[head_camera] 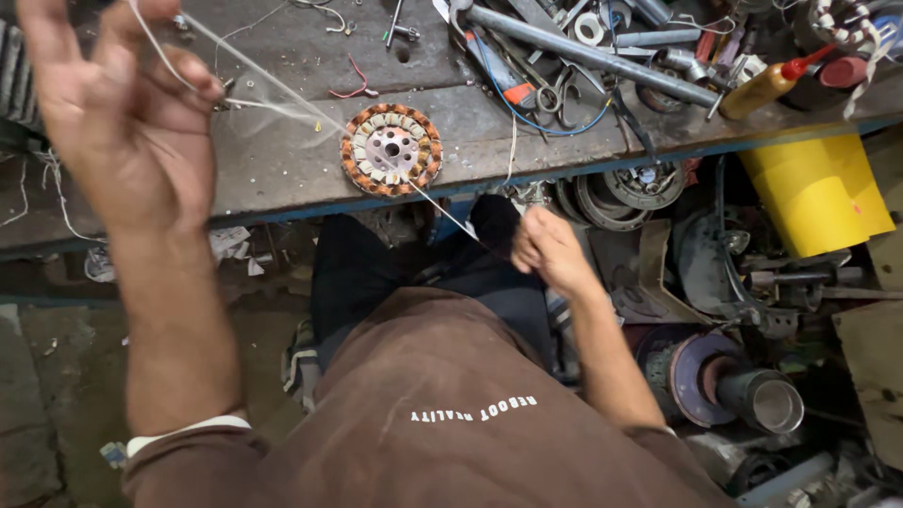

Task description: The person threads a white string through the slots of a motor stator, pulling and adjusting the string repeatedly to secure the windings. The hands manipulate the string and stator directly without visible tools.

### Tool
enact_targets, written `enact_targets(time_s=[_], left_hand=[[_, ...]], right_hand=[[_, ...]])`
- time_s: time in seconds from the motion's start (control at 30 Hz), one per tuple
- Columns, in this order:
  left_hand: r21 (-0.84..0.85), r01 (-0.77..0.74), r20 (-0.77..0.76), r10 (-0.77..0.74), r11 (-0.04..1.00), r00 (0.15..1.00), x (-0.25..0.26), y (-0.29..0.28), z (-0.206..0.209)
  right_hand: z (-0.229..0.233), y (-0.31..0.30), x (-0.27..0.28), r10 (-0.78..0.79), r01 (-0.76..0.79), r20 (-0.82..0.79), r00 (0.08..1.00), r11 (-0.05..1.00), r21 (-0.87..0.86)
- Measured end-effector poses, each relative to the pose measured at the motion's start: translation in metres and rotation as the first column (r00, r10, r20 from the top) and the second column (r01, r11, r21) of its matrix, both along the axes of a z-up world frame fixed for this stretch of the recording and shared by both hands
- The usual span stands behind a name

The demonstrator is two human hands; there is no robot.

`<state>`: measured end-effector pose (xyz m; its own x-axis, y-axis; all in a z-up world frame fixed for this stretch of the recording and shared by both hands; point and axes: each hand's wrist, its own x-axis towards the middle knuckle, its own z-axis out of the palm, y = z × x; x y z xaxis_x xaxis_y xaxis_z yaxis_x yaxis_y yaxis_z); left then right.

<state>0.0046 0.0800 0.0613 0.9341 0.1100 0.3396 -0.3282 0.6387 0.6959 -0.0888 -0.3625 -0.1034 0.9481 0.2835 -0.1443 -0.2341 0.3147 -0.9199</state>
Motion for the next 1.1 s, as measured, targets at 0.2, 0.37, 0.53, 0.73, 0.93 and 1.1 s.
enact_targets(time_s=[0.2,0.37,0.53,0.73,0.93,1.1], left_hand=[[0.078,0.138,0.108,-0.146,0.987,0.983,0.007,-0.004,0.019],[0.355,0.331,0.192,-0.415,0.874,0.889,0.024,-0.060,0.016],[0.451,0.347,0.172,-0.461,0.822,0.870,0.034,-0.096,0.007],[0.388,0.429,0.094,-0.498,0.815,0.862,0.035,-0.111,-0.027],[0.526,0.411,-0.026,-0.469,0.745,0.883,0.013,-0.119,-0.053],[0.747,0.169,0.108,-0.368,0.643,0.924,0.014,-0.124,-0.041]], right_hand=[[-0.070,-0.158,-0.069,-0.289,0.209,-0.391,0.874,0.949,-0.236],[-0.075,-0.229,-0.117,-0.593,0.430,-0.337,0.731,0.784,-0.447],[-0.073,-0.217,-0.124,-0.578,0.406,-0.336,0.743,0.789,-0.460],[-0.088,-0.185,-0.144,-0.438,0.170,0.149,0.887,0.011,-0.985],[-0.098,-0.162,-0.160,-0.621,-0.501,-0.334,0.709,-0.111,-0.859],[-0.114,-0.142,-0.126,-0.453,-0.157,-0.005,0.891,-0.299,-0.941]])
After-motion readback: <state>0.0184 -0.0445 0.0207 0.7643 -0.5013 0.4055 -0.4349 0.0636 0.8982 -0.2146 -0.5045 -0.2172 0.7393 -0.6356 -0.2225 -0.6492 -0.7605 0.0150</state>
